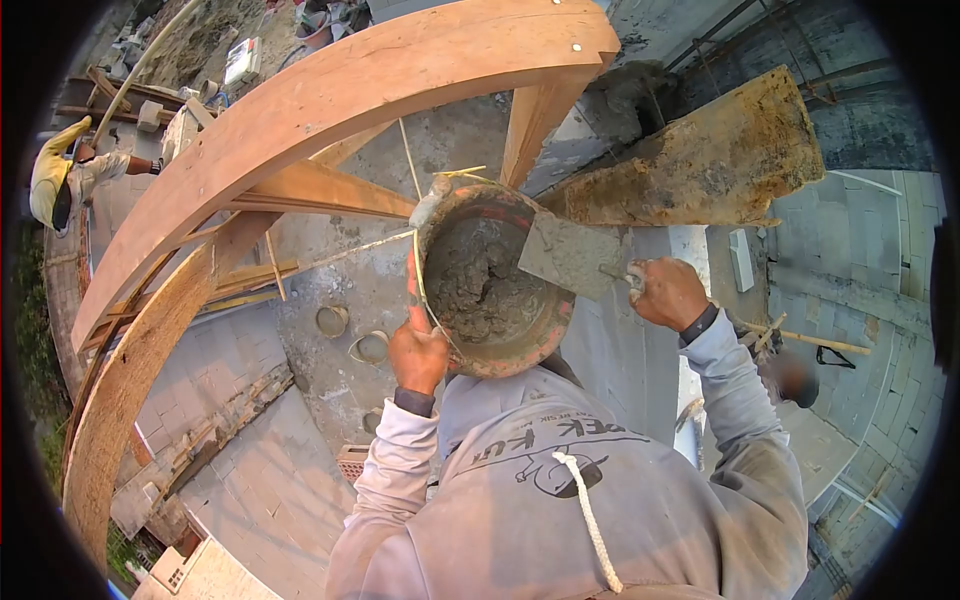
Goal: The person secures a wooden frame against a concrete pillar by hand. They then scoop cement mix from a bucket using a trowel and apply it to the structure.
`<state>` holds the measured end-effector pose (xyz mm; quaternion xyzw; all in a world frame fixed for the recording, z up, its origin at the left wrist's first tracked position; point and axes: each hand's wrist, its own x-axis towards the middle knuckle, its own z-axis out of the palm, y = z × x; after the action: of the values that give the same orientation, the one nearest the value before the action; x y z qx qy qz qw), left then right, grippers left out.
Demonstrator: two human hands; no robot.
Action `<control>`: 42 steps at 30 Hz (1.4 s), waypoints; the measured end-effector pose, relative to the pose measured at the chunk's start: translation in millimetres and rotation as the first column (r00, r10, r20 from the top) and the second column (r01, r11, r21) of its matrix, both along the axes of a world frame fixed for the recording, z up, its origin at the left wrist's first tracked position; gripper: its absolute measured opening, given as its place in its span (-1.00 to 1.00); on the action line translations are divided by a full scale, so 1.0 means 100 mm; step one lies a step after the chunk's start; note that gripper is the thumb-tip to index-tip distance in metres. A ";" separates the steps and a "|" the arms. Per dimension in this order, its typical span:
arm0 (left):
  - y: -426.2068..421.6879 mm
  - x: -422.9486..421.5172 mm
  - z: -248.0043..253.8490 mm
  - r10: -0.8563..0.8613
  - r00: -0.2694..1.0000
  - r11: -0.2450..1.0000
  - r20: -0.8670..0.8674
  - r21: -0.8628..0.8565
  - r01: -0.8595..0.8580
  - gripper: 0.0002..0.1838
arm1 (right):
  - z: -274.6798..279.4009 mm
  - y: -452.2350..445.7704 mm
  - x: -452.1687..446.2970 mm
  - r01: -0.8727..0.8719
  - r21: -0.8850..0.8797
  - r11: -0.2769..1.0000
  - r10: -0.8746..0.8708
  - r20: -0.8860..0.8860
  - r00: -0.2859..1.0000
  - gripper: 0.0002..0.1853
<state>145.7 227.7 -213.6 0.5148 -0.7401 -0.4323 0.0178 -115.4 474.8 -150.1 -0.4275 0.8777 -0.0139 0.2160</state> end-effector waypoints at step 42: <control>-0.01 0.04 0.25 -0.040 0.993 0.999 -0.108 0.014 0.042 -0.90 | -0.73 -0.33 -1.36 0.945 0.139 0.297 -0.562 0.826 0.055 -0.85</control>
<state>149.4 227.1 -189.1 0.4756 -0.7447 -0.4660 0.0447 -251.2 442.3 -223.1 0.1415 0.7451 -0.5076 0.4088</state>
